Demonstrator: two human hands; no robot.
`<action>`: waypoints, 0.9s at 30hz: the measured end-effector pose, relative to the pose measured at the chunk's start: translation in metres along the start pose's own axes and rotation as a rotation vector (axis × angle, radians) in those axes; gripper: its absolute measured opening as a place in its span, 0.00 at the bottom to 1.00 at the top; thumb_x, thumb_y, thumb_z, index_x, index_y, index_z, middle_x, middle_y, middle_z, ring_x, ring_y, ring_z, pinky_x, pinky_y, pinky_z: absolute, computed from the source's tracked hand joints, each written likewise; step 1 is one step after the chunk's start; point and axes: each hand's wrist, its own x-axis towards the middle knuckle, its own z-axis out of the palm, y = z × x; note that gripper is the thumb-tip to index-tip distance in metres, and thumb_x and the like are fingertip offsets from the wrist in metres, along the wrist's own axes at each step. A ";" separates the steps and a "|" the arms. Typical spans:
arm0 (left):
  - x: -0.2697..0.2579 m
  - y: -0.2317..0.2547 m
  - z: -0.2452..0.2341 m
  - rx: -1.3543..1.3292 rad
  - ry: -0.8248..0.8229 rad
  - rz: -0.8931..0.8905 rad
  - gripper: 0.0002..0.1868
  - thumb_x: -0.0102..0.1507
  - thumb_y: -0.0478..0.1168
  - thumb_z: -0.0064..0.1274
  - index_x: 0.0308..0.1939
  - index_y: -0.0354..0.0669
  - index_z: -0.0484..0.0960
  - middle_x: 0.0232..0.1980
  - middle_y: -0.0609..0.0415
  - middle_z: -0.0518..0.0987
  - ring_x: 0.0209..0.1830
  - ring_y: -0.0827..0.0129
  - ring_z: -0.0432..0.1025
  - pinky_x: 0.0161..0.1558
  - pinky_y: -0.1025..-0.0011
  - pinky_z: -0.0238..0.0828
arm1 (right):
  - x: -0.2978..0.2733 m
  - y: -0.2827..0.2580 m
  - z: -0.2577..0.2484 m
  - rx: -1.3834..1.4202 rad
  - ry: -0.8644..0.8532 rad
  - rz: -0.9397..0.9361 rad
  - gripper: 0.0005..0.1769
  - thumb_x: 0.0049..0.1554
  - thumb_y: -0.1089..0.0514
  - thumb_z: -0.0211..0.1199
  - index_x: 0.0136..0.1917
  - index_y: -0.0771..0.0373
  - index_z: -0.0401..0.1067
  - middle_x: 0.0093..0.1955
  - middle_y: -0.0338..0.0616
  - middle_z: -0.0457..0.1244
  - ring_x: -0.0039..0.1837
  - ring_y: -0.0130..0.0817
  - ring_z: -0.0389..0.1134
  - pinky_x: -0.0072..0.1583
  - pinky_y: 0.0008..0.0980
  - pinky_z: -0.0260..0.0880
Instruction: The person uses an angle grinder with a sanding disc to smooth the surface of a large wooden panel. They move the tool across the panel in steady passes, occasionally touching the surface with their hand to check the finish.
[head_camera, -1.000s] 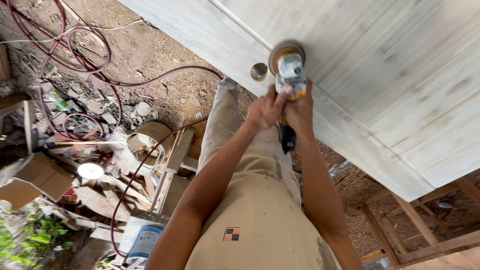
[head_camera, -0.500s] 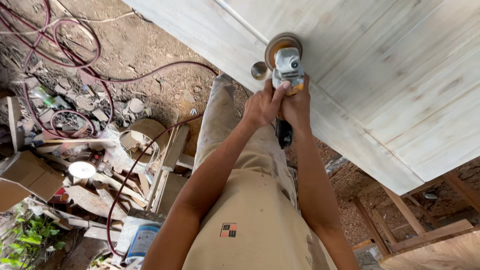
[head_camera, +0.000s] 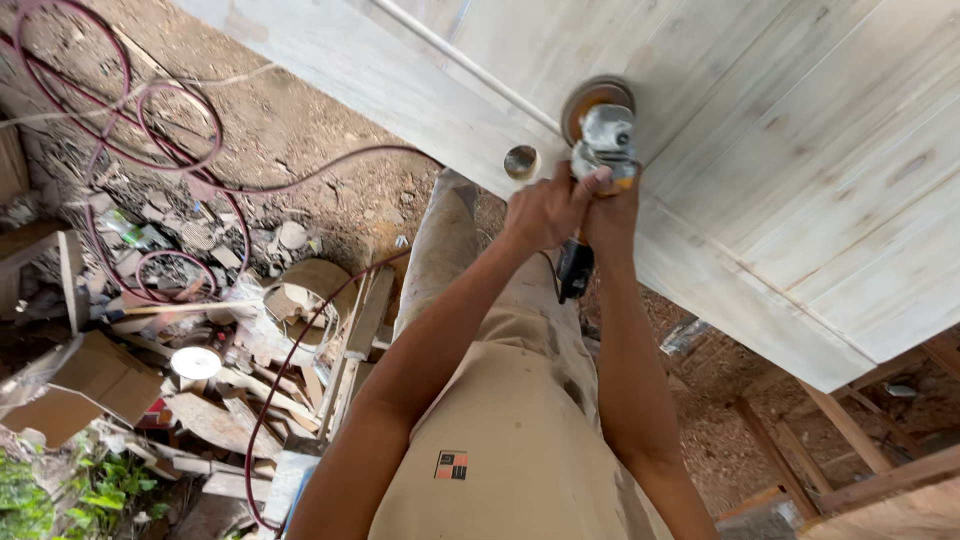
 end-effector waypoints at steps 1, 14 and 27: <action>0.004 0.000 -0.015 -0.006 0.028 -0.005 0.59 0.57 0.82 0.09 0.64 0.37 0.67 0.28 0.42 0.84 0.36 0.48 0.83 0.39 0.52 0.77 | 0.008 -0.013 0.011 -0.019 -0.012 -0.045 0.18 0.66 0.57 0.66 0.63 0.63 0.63 0.59 0.47 0.68 0.59 0.37 0.71 0.58 0.36 0.73; 0.031 0.037 0.052 0.012 -0.025 0.053 0.57 0.61 0.81 0.13 0.59 0.32 0.72 0.39 0.36 0.84 0.46 0.45 0.81 0.52 0.50 0.74 | 0.026 -0.003 -0.070 -0.061 -0.082 0.113 0.20 0.64 0.52 0.64 0.64 0.62 0.64 0.61 0.49 0.69 0.59 0.38 0.72 0.58 0.38 0.75; 0.025 0.050 0.062 -0.221 0.166 -0.100 0.46 0.67 0.73 0.17 0.58 0.34 0.70 0.38 0.32 0.84 0.47 0.40 0.79 0.53 0.49 0.70 | 0.064 -0.059 -0.081 -0.476 -0.310 0.078 0.33 0.55 0.51 0.70 0.67 0.61 0.59 0.54 0.53 0.70 0.56 0.42 0.73 0.56 0.39 0.72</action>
